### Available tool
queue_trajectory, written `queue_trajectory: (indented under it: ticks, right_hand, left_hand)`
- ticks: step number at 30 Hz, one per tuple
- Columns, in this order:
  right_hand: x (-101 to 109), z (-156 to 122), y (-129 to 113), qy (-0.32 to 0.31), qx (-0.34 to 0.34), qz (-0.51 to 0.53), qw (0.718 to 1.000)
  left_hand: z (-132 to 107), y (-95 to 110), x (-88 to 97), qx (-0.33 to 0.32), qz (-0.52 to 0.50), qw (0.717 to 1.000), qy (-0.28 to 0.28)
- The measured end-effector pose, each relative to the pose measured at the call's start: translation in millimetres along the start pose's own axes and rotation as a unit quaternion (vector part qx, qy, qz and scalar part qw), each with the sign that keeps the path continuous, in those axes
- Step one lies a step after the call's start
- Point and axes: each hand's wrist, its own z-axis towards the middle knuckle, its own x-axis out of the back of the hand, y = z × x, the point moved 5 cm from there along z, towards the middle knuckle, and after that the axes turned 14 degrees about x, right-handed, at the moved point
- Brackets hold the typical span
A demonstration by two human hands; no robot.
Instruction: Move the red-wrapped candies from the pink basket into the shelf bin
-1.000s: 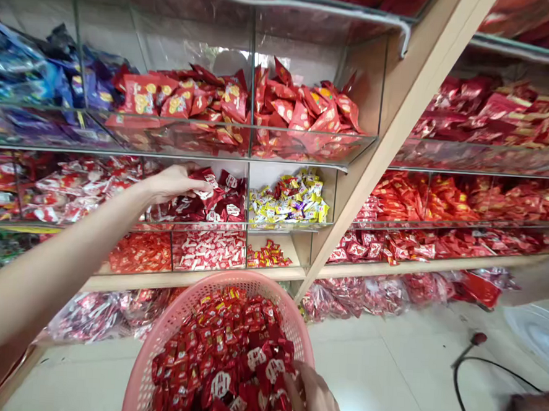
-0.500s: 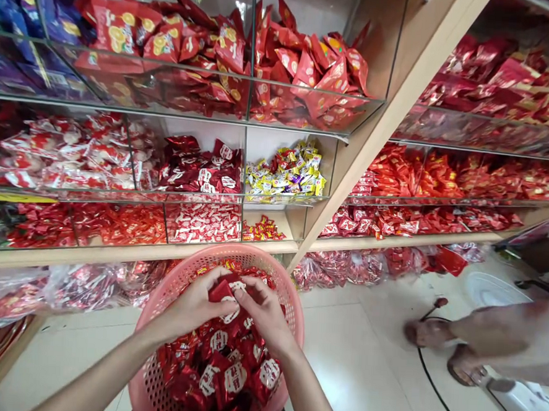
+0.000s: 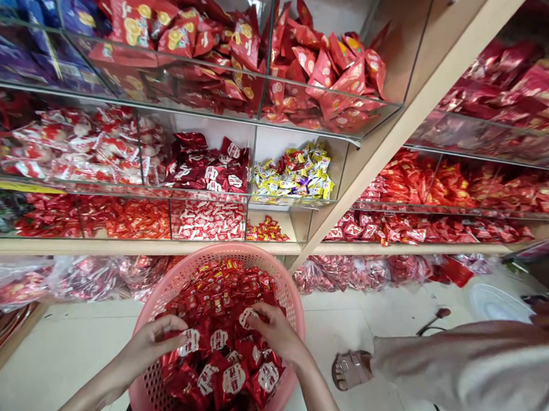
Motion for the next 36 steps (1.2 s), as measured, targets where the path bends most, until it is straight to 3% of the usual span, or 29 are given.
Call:
queue_trajectory:
  ticks: [5,9,14,18,22,25,29,33,36]
  right_hand:
    - [-7,5,5,-0.047,-0.024,0.037,0.998]
    - [-9,8,7,-0.053,-0.029,0.059,0.996]
    - [-7,7,9,-0.018,-0.064,0.090,0.994]
    - [-12,7,1,0.020,-0.076,0.162,0.984]
    - [-30,13,-12,0.032,-0.066,0.229,0.971]
    - [-43,18,-21,0.024,-0.031,0.248,0.968]
    - [-43,14,-21,0.010,0.000,0.175,0.984]
    - [-23,-2,-14,-0.002,0.018,-0.001,1.000]
    - [-2,-16,-8,0.025,0.005,-0.061,0.998]
  left_hand:
    - [-9,-20,-8.3,0.006,-0.013,0.997,-0.079]
    - [-13,-30,-23.7,-0.011,0.068,0.989,-0.129]
    - [-9,-44,-29.4,-0.043,0.240,0.967,-0.073]
    - [-15,-14,-30.1,-0.103,0.226,0.968,-0.045]
    - [-12,27,-36.1,-0.098,0.067,0.992,-0.040]
    - [-2,40,-46.9,-0.080,-0.038,0.995,-0.055]
    - [4,44,-51.9,-0.096,-0.047,0.992,-0.060]
    - [1,39,-49.1,-0.080,-0.009,0.990,-0.116]
    - [-6,29,-53.7,-0.073,0.055,0.985,-0.146]
